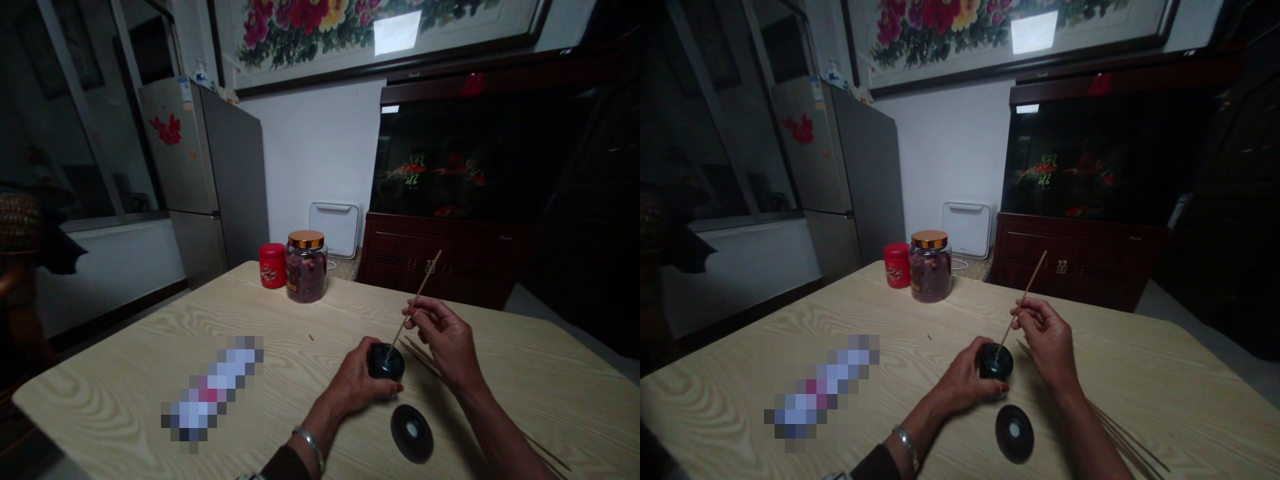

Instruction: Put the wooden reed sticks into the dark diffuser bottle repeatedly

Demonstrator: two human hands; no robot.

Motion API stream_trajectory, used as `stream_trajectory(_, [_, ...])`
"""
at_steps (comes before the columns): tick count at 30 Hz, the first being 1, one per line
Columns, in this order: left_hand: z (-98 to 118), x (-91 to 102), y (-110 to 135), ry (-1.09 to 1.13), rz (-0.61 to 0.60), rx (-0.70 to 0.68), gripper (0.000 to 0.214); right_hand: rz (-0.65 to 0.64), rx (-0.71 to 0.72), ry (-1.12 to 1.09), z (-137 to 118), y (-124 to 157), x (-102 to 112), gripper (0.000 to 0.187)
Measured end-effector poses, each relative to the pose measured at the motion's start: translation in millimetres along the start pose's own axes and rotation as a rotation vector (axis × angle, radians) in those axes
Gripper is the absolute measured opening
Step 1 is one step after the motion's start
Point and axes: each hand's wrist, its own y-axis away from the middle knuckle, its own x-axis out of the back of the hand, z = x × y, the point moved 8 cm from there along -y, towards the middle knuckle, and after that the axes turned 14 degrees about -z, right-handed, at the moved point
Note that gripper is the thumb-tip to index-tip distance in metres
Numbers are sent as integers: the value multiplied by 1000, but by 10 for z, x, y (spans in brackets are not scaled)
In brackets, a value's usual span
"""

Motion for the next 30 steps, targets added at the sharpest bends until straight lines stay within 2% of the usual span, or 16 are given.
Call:
stream_trajectory(8, [-7,-3,-5,0,2,-40,66,-288,-61,146,193,29,-344,22])
stream_trajectory(12, [-3,-11,0,-9,-3,-41,66,-369,-63,238,166,16,-338,22])
stream_trajectory(15, [5,-6,12,-8,2,-28,67,-375,-76,339,130,-35,-77,25])
stream_trajectory(17, [10,-8,18,11,-3,-25,67,-371,-99,530,168,-62,187,23])
stream_trajectory(19, [8,-11,19,34,-7,-26,66,-403,-184,749,331,-51,447,18])
stream_trajectory(22, [-2,-16,13,51,-11,-31,65,-468,-376,981,730,46,770,11])
stream_trajectory(26, [-6,-22,7,44,-14,-26,65,-518,-480,1013,1132,187,918,7])
stream_trajectory(30, [20,-31,7,50,-25,-15,65,-518,-482,981,1262,240,897,5])
